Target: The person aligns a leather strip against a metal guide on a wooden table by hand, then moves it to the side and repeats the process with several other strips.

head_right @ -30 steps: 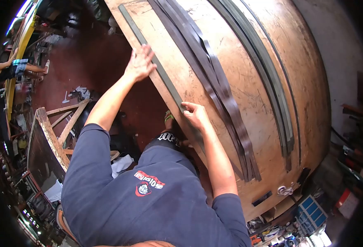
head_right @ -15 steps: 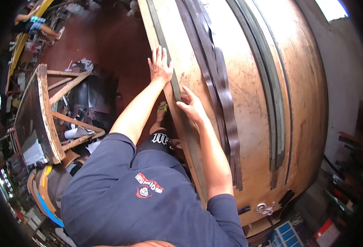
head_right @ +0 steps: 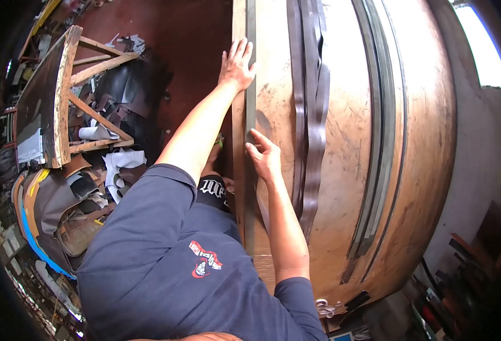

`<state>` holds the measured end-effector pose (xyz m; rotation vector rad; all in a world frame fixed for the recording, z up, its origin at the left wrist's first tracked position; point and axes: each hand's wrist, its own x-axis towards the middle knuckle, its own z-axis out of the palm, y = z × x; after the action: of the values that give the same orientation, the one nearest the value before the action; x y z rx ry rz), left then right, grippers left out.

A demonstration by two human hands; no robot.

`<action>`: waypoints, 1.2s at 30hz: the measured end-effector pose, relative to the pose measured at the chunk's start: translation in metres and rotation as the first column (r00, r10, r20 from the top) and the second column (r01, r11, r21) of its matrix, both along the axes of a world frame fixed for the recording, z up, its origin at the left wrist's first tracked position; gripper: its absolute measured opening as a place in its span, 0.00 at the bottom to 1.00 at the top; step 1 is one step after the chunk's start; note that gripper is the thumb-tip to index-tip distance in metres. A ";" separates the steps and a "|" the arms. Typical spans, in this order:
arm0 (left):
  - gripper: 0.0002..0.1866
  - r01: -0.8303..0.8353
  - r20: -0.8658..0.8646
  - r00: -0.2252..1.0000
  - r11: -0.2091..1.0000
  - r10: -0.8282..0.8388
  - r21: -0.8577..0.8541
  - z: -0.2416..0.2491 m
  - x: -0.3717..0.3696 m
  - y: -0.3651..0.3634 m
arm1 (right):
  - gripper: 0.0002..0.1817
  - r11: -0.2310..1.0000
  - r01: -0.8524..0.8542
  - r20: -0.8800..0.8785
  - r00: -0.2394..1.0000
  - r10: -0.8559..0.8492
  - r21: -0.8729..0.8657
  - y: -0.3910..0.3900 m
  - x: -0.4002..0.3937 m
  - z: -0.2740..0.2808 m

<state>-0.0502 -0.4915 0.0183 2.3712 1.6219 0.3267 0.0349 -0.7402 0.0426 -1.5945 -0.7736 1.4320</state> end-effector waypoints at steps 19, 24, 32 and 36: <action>0.38 0.006 0.004 1.000 1.000 -0.006 -0.011 -0.001 -0.001 0.000 | 0.26 0.998 0.056 -0.052 0.997 -0.056 0.009 0.001 -0.005 -0.009; 0.37 0.007 -0.001 1.000 1.000 -0.007 0.007 -0.004 0.000 0.002 | 0.25 0.998 0.067 -0.066 0.996 -0.067 0.002 0.001 -0.005 -0.010; 0.37 0.004 0.006 1.000 1.000 -0.004 0.001 -0.002 -0.001 0.001 | 0.25 0.998 0.052 -0.057 0.997 -0.053 -0.018 0.004 -0.004 -0.005; 0.37 0.003 0.001 1.000 1.000 -0.003 -0.004 0.000 -0.001 0.000 | 0.24 0.999 0.052 -0.055 0.997 -0.052 -0.005 0.004 -0.004 -0.007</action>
<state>-0.0509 -0.4916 0.0186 2.3701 1.6169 0.3235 0.0310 -0.7366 0.0353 -1.5603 -0.6927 1.4349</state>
